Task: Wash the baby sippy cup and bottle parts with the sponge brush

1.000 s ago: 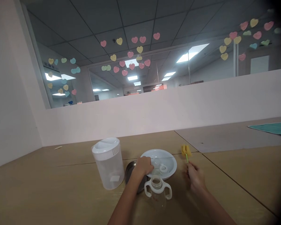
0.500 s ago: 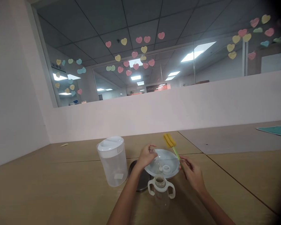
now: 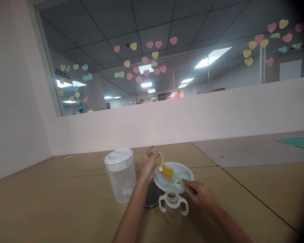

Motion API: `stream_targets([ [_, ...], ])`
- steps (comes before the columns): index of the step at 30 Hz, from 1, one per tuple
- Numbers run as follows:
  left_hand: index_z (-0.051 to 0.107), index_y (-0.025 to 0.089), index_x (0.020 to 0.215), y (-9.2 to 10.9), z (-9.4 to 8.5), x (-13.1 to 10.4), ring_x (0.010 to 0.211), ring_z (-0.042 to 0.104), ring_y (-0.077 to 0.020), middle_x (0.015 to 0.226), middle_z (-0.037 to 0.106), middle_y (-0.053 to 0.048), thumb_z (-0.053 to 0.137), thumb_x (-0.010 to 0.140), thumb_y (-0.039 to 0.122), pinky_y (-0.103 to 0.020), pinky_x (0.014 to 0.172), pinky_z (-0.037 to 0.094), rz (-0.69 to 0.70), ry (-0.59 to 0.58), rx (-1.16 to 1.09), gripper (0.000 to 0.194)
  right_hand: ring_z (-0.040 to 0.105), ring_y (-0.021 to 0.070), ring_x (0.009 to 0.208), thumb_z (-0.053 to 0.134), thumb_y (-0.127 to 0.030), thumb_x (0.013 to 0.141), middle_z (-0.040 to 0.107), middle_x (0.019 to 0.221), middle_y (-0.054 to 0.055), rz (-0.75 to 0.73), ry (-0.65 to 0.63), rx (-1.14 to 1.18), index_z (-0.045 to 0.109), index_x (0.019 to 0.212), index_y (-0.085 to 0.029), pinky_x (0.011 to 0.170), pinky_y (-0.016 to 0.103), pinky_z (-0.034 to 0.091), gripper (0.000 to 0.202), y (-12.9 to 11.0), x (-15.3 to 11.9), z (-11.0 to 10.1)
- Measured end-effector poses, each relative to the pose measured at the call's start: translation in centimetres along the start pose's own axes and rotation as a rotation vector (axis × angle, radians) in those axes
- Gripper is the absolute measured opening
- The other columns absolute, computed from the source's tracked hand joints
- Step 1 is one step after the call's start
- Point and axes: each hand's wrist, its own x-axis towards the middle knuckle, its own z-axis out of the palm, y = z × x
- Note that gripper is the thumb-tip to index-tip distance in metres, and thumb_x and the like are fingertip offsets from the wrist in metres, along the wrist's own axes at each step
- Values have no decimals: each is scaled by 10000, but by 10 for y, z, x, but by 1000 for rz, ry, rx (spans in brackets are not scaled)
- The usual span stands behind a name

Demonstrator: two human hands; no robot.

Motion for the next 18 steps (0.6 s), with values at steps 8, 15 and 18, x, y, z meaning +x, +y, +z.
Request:
stream_targets([
  [8, 475, 161, 1109, 6, -9, 4, 696, 609, -115, 745, 602, 10, 641, 612, 171, -240, 696, 473, 176, 14, 359, 524, 676, 194, 688, 390, -367, 831, 725, 917, 69, 128, 198, -254, 696, 974, -206, 586, 260, 487, 374, 5, -2, 2],
  [15, 363, 178, 1249, 9, -4, -2, 778, 650, -147, 798, 635, -14, 701, 638, 203, -295, 768, 500, 153, -20, 219, 699, 631, 163, 554, 371, -358, 844, 721, 792, 61, 118, 277, -395, 690, 876, -188, 473, 239, 381, 363, 1, -1, 0],
  [18, 359, 175, 1259, 12, -3, -3, 786, 646, -141, 822, 639, -22, 711, 632, 196, -304, 793, 497, 156, 12, 188, 718, 614, 162, 551, 369, -368, 849, 711, 784, 69, 188, 290, -422, 686, 869, -178, 465, 237, 355, 370, 2, 0, -1],
])
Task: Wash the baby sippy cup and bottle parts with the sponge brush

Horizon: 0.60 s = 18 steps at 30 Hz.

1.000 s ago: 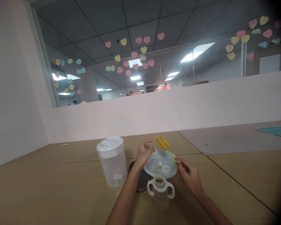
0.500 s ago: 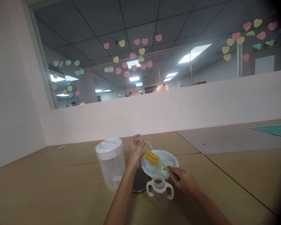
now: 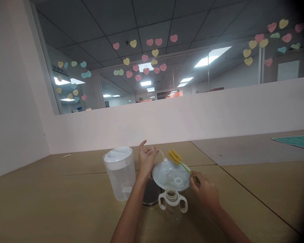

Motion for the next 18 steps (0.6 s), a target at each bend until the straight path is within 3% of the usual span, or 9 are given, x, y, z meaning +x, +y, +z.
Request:
stream_targets([
  [4, 330, 189, 1301, -1, -4, 3, 812, 634, -128, 868, 642, -34, 648, 679, 168, -271, 795, 477, 56, -12, 80, 699, 632, 172, 652, 344, -388, 876, 706, 863, 74, 58, 14, 73, 680, 935, -174, 518, 233, 388, 403, 0, 3, -4],
  [12, 157, 180, 1422, -12, -4, 0, 673, 596, -102, 708, 622, 39, 607, 651, 69, -229, 699, 460, 23, -224, 330, 899, 600, 107, 586, 354, -414, 902, 685, 745, 59, -34, 23, 251, 690, 1048, -202, 552, 181, 411, 423, -16, -4, -9],
  [18, 106, 182, 1436, -12, -4, -1, 797, 640, -139, 759, 676, 5, 624, 701, 113, -273, 784, 475, 25, -315, 326, 902, 615, 136, 618, 347, -414, 896, 689, 775, 63, 25, 19, 232, 689, 1028, -198, 540, 201, 425, 425, -14, -1, -7],
])
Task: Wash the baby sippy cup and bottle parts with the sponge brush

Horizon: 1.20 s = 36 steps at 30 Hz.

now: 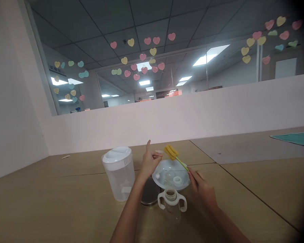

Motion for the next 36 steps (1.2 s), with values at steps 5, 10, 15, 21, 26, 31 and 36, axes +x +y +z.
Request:
stream_targets([
  [5, 145, 175, 1434, 10, 0, -2, 841, 653, -168, 845, 709, -39, 607, 762, 165, -302, 802, 481, 54, 62, 74, 815, 657, 191, 842, 411, -376, 876, 709, 935, 83, 4, -9, 189, 695, 951, -192, 741, 267, 500, 347, -4, 0, -5],
  [10, 250, 169, 1406, 14, -2, -2, 799, 662, -169, 804, 715, -34, 655, 737, 199, -296, 799, 490, 48, 221, 45, 782, 679, 204, 792, 451, -369, 840, 725, 891, 80, -34, -42, 246, 716, 891, -199, 720, 300, 532, 319, -4, -4, -2],
  [15, 291, 202, 1380, 3, -16, 3, 673, 656, -143, 746, 676, -12, 665, 727, 250, -258, 696, 506, 35, 263, 50, 754, 680, 171, 695, 458, -356, 831, 732, 823, 52, -185, -175, 130, 720, 874, -218, 653, 256, 524, 299, 6, -4, 1],
  [21, 319, 193, 1371, -11, -33, 3, 631, 627, -144, 734, 663, -21, 570, 685, 68, -245, 661, 471, -90, 63, 589, 740, 683, 175, 685, 414, -367, 852, 731, 855, 62, -131, -50, -1, 715, 872, -195, 596, 245, 494, 347, 12, -1, 1],
  [26, 484, 80, 1227, -35, -31, -2, 966, 613, -282, 959, 656, -193, 601, 575, -18, -316, 798, 441, -254, -86, 974, 670, 680, 190, 696, 388, -405, 848, 730, 873, 63, -55, -50, -68, 715, 865, -206, 585, 255, 475, 383, 18, -1, 4],
  [31, 624, 125, 943, -57, -27, -8, 949, 622, -298, 913, 671, -163, 682, 474, -14, -313, 769, 459, -354, -181, 1027, 492, 674, 189, 696, 383, -410, 853, 728, 880, 72, -42, -52, -117, 711, 867, -199, 579, 250, 454, 390, 22, -1, 5],
  [36, 621, 121, 998, -57, -24, -10, 1009, 604, -296, 986, 659, -184, 647, 646, 89, -348, 819, 461, -361, -230, 1087, 355, 667, 196, 658, 346, -402, 866, 728, 845, 77, -22, -46, -174, 708, 863, -185, 540, 251, 429, 422, 23, 0, 5],
])
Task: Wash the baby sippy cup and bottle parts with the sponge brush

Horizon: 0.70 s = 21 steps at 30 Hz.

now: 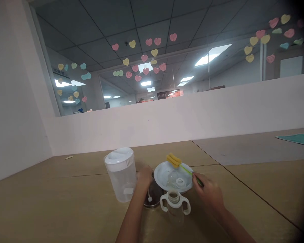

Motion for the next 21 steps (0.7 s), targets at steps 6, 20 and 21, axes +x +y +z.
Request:
stream_targets([
  [6, 537, 165, 1206, 32, 3, -3, 1111, 555, -249, 1164, 614, -149, 462, 861, 262, -347, 946, 398, 178, -15, -37, 366, 673, 204, 661, 335, -401, 873, 729, 839, 73, 29, -1, -39, 707, 870, -178, 535, 260, 431, 434, 3, 2, 0],
  [20, 570, 157, 1193, 38, 14, 19, 972, 593, -205, 1136, 633, -87, 555, 742, 260, -286, 852, 441, 271, -31, -456, 463, 683, 220, 652, 374, -395, 862, 733, 790, 49, 110, -29, -32, 714, 854, -203, 494, 269, 468, 391, 7, 6, -1],
  [21, 565, 167, 1198, 36, 9, 20, 968, 591, -192, 1146, 626, -76, 538, 743, 244, -273, 836, 447, 274, -27, -564, 462, 686, 216, 653, 377, -394, 864, 734, 792, 47, 93, -17, -9, 714, 851, -203, 491, 264, 473, 388, 6, 6, -2],
])
